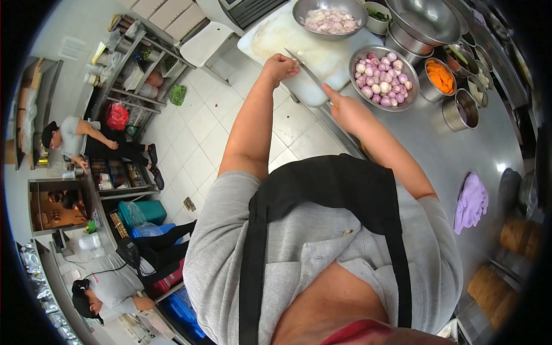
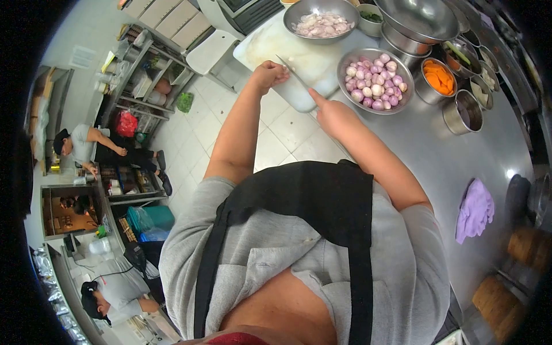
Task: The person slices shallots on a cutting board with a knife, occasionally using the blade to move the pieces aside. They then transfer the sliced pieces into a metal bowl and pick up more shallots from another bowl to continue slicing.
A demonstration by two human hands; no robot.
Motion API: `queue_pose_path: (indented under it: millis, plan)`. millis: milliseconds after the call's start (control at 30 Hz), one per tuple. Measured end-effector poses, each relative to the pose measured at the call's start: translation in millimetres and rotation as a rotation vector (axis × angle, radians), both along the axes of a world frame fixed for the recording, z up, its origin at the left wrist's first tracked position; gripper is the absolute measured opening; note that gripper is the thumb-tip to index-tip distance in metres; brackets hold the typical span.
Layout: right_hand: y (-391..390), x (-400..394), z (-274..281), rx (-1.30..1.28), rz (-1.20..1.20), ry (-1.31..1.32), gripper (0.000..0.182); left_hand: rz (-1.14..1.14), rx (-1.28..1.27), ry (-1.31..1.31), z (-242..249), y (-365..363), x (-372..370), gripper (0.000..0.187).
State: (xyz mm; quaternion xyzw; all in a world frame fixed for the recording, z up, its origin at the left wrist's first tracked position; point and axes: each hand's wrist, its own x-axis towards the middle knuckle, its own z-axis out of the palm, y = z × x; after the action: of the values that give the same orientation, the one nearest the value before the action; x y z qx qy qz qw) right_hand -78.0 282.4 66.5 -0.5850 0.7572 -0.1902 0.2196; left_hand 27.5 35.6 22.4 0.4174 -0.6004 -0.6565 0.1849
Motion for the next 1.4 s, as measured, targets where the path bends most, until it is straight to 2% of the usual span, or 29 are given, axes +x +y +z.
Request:
queue_pose_path:
  millis: [167, 233, 367, 467, 1167, 1400]
  plan:
    - [21, 2, 12, 0.036, -0.019, -0.061, 0.060, 0.015, 0.054, 0.011, -1, -2, 0, 0.023]
    - [30, 2, 8, -0.079, 0.014, -0.078, 0.060, 0.001, 0.048, 0.032, -5, -6, 2, 0.023]
    - [33, 2, 10, -0.089, -0.002, -0.051, 0.060, 0.000, 0.035, -0.018, 2, -1, 0, 0.023]
    - [33, 3, 17, 0.021, -0.042, -0.079, 0.060, 0.002, 0.046, -0.013, 2, -2, 0, 0.023]
    - [27, 2, 12, -0.036, -0.006, -0.042, 0.059, -0.023, 0.056, 0.011, 3, -2, 2, 0.018]
    - [-6, -2, -6, -0.047, 0.000, -0.021, 0.062, -0.006, 0.065, 0.058, 0, -3, 1, 0.018]
